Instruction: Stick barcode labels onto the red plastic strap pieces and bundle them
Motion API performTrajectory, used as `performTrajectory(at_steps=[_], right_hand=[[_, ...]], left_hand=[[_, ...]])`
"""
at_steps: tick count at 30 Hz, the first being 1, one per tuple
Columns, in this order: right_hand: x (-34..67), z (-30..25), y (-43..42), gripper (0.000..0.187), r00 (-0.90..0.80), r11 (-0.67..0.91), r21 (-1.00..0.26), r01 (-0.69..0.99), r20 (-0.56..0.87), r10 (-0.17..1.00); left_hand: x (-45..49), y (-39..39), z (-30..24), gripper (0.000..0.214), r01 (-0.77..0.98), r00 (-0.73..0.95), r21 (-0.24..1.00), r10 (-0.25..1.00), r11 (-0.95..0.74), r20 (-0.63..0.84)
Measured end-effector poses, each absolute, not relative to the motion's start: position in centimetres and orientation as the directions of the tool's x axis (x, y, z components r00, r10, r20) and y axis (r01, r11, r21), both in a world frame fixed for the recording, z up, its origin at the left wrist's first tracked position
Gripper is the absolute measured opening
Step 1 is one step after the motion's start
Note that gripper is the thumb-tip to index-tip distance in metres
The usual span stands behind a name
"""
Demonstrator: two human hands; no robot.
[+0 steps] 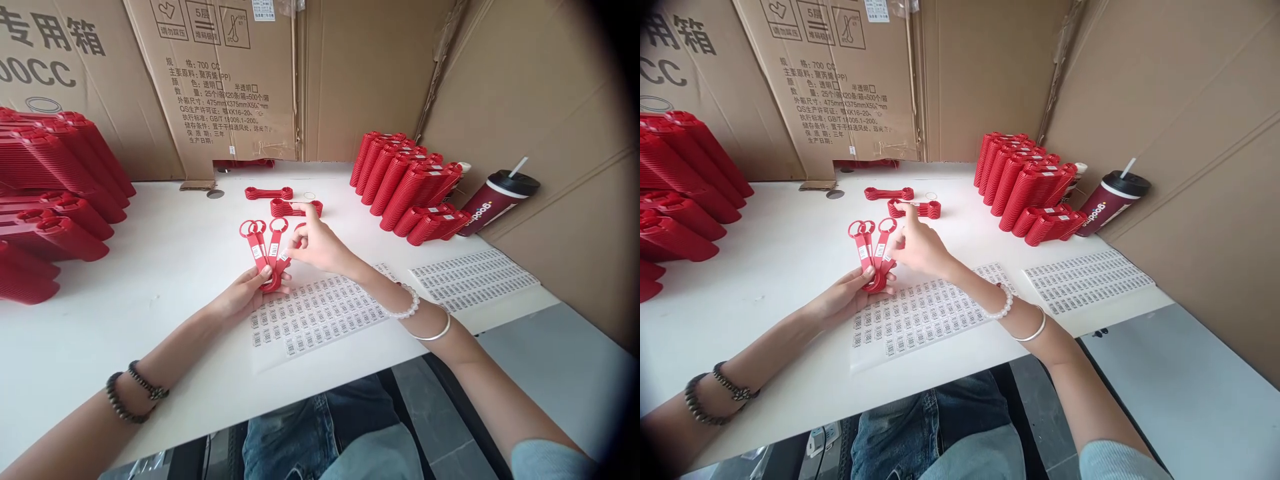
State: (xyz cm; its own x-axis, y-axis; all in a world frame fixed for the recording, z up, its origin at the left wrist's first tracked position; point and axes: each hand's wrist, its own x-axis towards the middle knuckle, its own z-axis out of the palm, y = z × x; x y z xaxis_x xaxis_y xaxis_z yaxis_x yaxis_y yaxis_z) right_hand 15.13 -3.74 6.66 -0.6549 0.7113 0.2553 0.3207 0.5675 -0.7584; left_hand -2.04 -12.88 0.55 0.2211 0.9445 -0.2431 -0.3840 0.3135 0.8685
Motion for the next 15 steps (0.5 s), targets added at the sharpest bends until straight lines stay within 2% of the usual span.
performTrajectory(at_steps=[6,15], right_hand=[[15.23,6.4,-3.35,0.074,-0.662,0.534,-0.76,0.37,0.187,0.726],[15.17,6.38,-3.41,0.074,-0.664,0.539,-0.734,0.414,0.162,0.73]], left_hand=[[-2.09,-12.89,0.41,0.026,-0.368,0.229,0.878,0.945,0.307,-0.234],[-2.16,-12.84,0.35,0.027,-0.36,0.226,0.88,0.944,0.309,-0.239]])
